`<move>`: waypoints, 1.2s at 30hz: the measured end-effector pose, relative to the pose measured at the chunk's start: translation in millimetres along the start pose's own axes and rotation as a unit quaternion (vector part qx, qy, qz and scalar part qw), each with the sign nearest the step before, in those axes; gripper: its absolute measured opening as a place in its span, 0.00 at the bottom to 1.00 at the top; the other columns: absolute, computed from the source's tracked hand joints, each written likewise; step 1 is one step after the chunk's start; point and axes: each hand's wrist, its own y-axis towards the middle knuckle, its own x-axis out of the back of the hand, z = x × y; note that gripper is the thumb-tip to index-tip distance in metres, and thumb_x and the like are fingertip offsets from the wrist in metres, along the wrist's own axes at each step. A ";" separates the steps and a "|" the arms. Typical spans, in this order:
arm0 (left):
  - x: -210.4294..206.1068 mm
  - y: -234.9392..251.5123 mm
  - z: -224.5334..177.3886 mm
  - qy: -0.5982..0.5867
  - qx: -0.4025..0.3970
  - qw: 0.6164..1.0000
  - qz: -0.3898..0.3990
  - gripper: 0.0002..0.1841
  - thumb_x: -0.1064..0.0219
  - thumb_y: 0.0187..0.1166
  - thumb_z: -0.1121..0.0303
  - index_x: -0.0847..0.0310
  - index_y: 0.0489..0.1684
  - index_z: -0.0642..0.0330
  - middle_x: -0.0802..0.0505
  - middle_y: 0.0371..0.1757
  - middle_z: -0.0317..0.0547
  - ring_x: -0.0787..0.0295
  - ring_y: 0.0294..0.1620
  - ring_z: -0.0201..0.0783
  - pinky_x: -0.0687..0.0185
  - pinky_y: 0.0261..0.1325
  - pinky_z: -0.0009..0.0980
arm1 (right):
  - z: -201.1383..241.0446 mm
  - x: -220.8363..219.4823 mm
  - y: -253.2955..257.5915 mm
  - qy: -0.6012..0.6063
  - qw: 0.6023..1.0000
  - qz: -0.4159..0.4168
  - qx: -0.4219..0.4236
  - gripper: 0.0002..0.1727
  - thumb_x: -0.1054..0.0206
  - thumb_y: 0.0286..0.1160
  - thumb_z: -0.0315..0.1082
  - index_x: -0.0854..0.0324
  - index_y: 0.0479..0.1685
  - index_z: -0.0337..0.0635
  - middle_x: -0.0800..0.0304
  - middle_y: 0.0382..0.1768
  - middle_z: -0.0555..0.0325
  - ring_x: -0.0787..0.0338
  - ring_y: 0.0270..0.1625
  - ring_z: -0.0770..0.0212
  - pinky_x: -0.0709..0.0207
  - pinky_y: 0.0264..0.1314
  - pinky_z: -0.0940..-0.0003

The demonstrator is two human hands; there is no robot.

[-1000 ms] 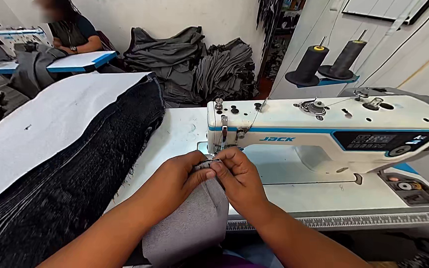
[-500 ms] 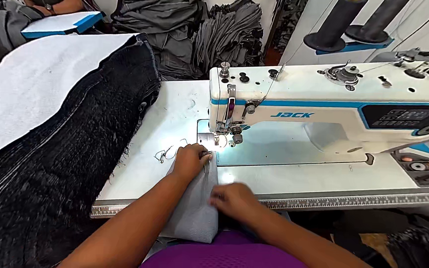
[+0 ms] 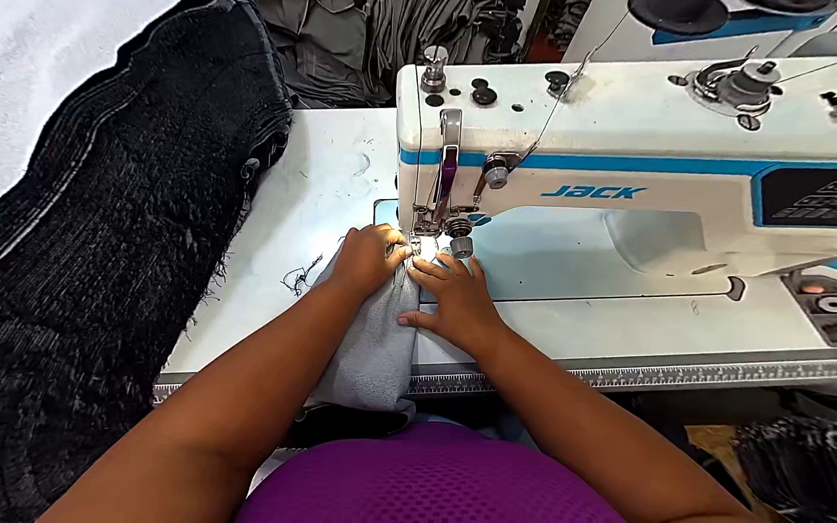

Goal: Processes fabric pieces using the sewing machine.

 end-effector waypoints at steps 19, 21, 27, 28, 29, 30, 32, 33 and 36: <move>12.0 50.3 16.5 0.068 0.026 0.997 0.001 0.13 0.37 0.84 0.66 0.11 0.52 0.67 0.08 0.56 0.63 0.13 0.63 0.63 0.30 0.65 0.67 | -6.6 -14.3 -1.0 0.016 0.997 -0.068 0.034 0.33 0.32 0.75 0.60 0.16 0.74 0.50 0.19 0.79 0.62 0.33 0.88 0.39 0.59 0.83 0.19; 13.1 56.0 16.4 0.068 0.042 0.997 -0.004 0.13 0.35 0.84 0.66 0.10 0.52 0.65 0.08 0.56 0.60 0.13 0.64 0.62 0.31 0.65 0.66 | -7.8 -15.5 -0.3 0.014 0.997 -0.071 0.040 0.32 0.34 0.78 0.59 0.16 0.75 0.50 0.19 0.79 0.63 0.32 0.88 0.40 0.58 0.84 0.20; 56.8 19.9 67.6 0.087 0.171 0.981 0.028 0.27 0.39 0.89 0.51 0.17 0.55 0.75 0.10 0.53 0.75 0.14 0.61 0.73 0.28 0.67 0.73 | -14.5 -18.4 -0.3 0.027 0.990 -0.086 0.105 0.22 0.45 0.84 0.33 0.15 0.73 0.48 0.17 0.77 0.60 0.27 0.85 0.43 0.52 0.85 0.24; 68.4 0.1 82.9 0.108 0.189 0.976 0.026 0.28 0.40 0.89 0.50 0.17 0.49 0.77 0.10 0.47 0.76 0.13 0.56 0.75 0.26 0.61 0.74 | -15.9 -19.8 -0.3 0.025 0.986 -0.095 0.134 0.24 0.46 0.80 0.30 0.14 0.72 0.47 0.16 0.76 0.60 0.27 0.85 0.44 0.49 0.85 0.26; 80.7 -20.9 96.6 0.131 0.210 0.969 0.027 0.28 0.41 0.90 0.51 0.16 0.45 0.77 0.10 0.46 0.77 0.12 0.55 0.75 0.25 0.59 0.75 | -17.0 -21.2 0.3 0.022 0.982 -0.095 0.159 0.25 0.46 0.78 0.29 0.13 0.71 0.48 0.15 0.76 0.61 0.27 0.85 0.46 0.47 0.85 0.28; 91.8 -42.1 106.7 0.158 0.225 0.961 0.025 0.27 0.43 0.92 0.54 0.16 0.45 0.77 0.10 0.48 0.76 0.12 0.56 0.75 0.24 0.59 0.74 | -17.8 -22.8 1.3 0.018 0.980 -0.091 0.176 0.25 0.46 0.77 0.30 0.13 0.70 0.50 0.15 0.75 0.62 0.27 0.85 0.47 0.47 0.85 0.28; 102.2 -84.2 108.4 0.227 0.196 0.954 -0.006 0.17 0.44 0.92 0.66 0.16 0.55 0.75 0.12 0.60 0.73 0.13 0.62 0.73 0.21 0.62 0.70 | -19.2 -26.0 2.2 0.007 0.976 -0.084 0.200 0.25 0.46 0.77 0.35 0.12 0.70 0.52 0.14 0.75 0.64 0.27 0.86 0.49 0.47 0.85 0.27; 103.8 -103.9 98.0 0.240 0.187 0.952 -0.031 0.15 0.43 0.89 0.74 0.19 0.66 0.73 0.18 0.72 0.72 0.20 0.73 0.74 0.25 0.71 0.69 | -20.0 -27.2 2.3 0.004 0.974 -0.078 0.214 0.24 0.44 0.77 0.38 0.12 0.70 0.52 0.15 0.75 0.64 0.27 0.86 0.49 0.47 0.84 0.25; 105.3 -181.3 51.0 0.202 0.147 0.962 -0.112 0.24 0.30 0.77 0.74 0.20 0.73 0.70 0.27 0.85 0.69 0.40 0.89 0.70 0.48 0.87 0.71 | -18.0 -30.3 -1.1 0.006 0.967 -0.063 0.247 0.23 0.41 0.76 0.40 0.11 0.67 0.52 0.13 0.74 0.61 0.26 0.85 0.43 0.45 0.81 0.21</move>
